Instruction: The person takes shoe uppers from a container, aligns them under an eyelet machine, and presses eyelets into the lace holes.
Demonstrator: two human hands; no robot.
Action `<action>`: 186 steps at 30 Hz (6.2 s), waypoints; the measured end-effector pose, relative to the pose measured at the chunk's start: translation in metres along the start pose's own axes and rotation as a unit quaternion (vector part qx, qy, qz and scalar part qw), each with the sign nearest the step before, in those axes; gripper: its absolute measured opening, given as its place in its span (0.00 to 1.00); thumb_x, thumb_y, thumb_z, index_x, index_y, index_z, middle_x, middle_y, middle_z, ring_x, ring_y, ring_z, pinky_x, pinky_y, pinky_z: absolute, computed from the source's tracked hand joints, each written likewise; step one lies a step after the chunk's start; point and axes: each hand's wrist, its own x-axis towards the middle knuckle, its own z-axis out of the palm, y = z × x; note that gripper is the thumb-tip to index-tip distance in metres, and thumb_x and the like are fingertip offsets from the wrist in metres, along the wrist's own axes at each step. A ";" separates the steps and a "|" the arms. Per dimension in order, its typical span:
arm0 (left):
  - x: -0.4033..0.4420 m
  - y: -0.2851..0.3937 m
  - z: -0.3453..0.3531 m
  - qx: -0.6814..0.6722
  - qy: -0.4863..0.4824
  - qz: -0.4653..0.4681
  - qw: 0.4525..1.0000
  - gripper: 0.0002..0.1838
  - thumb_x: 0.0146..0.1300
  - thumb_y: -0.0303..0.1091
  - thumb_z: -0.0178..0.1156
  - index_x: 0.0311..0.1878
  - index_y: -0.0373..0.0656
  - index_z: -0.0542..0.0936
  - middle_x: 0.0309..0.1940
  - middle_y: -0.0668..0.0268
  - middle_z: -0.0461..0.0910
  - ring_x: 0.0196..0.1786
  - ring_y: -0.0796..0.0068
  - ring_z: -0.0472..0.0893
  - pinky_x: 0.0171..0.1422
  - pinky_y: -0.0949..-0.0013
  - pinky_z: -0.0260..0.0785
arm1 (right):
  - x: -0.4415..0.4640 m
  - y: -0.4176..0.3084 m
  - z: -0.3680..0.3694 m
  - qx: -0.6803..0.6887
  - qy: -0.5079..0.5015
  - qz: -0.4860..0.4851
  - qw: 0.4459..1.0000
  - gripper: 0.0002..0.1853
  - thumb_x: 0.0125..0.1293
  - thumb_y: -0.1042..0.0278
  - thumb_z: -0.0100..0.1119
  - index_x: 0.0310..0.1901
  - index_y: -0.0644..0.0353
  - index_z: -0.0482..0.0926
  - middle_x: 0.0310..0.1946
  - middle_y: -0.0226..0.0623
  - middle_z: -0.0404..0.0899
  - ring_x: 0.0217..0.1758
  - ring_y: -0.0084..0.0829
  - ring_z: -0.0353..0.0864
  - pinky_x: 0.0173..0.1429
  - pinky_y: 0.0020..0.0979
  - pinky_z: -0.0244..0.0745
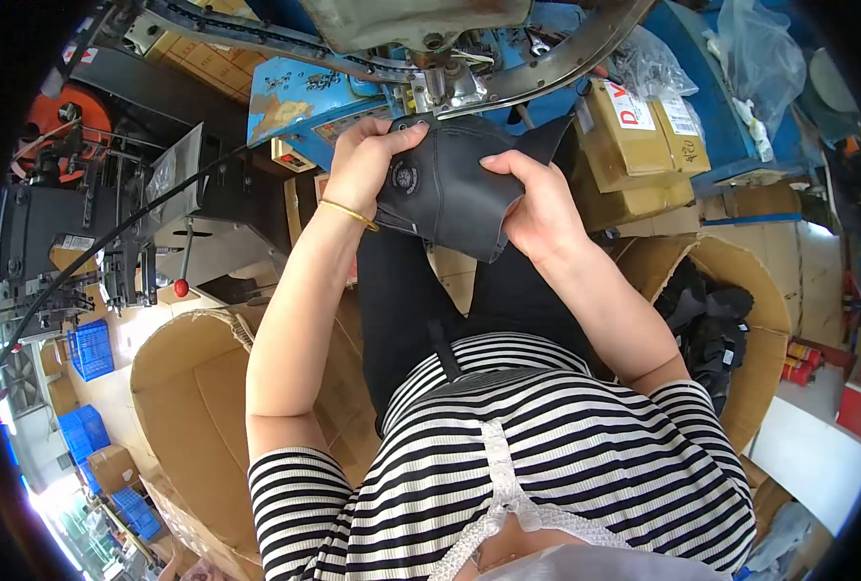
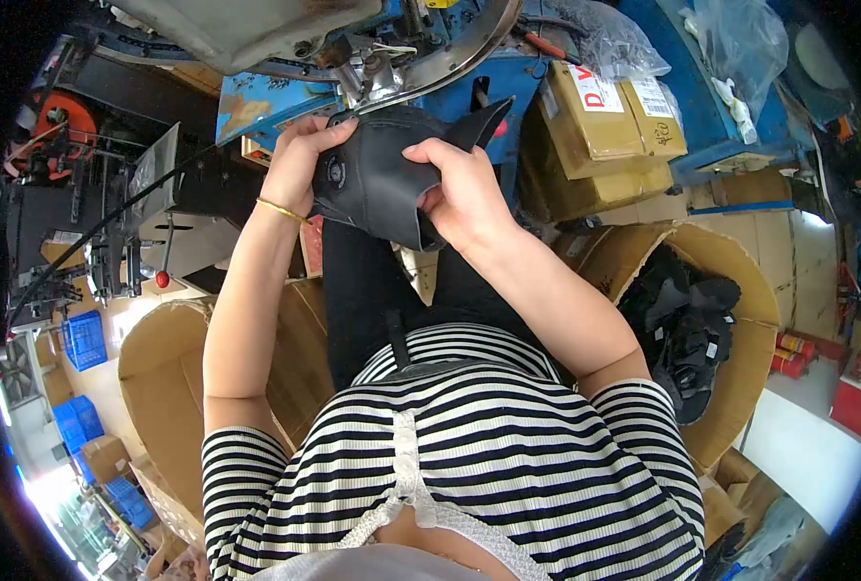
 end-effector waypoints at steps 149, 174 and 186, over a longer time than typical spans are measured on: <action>-0.065 -0.062 -0.039 0.374 -0.165 0.014 0.912 0.21 0.58 0.46 0.70 0.26 0.36 0.78 0.18 0.68 0.75 0.21 0.78 0.72 0.26 0.71 0.65 | -0.060 0.129 -0.034 -0.674 -0.422 -0.341 0.502 0.25 0.59 0.65 0.61 0.50 0.78 0.68 0.38 0.56 0.79 0.45 0.48 0.82 0.47 0.39 0.77; -0.144 -0.115 -0.084 0.322 -0.269 0.290 0.860 0.09 0.53 0.31 0.67 0.34 0.37 0.78 0.29 0.61 0.73 0.34 0.59 0.73 0.41 0.62 0.67 | -0.033 0.040 -0.056 -0.578 -0.388 -0.301 0.652 0.09 0.59 0.76 0.58 0.41 0.59 0.81 0.47 0.33 0.82 0.56 0.38 0.77 0.65 0.41 0.64; -0.147 -0.102 -0.071 0.376 -0.237 0.341 0.828 0.12 0.48 0.29 0.69 0.35 0.38 0.79 0.31 0.62 0.74 0.35 0.60 0.74 0.41 0.63 0.68 | 0.063 0.010 -0.014 -0.559 -0.090 -0.712 0.415 0.10 0.52 0.70 0.70 0.38 0.56 0.82 0.32 0.30 0.77 0.36 0.34 0.76 0.41 0.35 0.65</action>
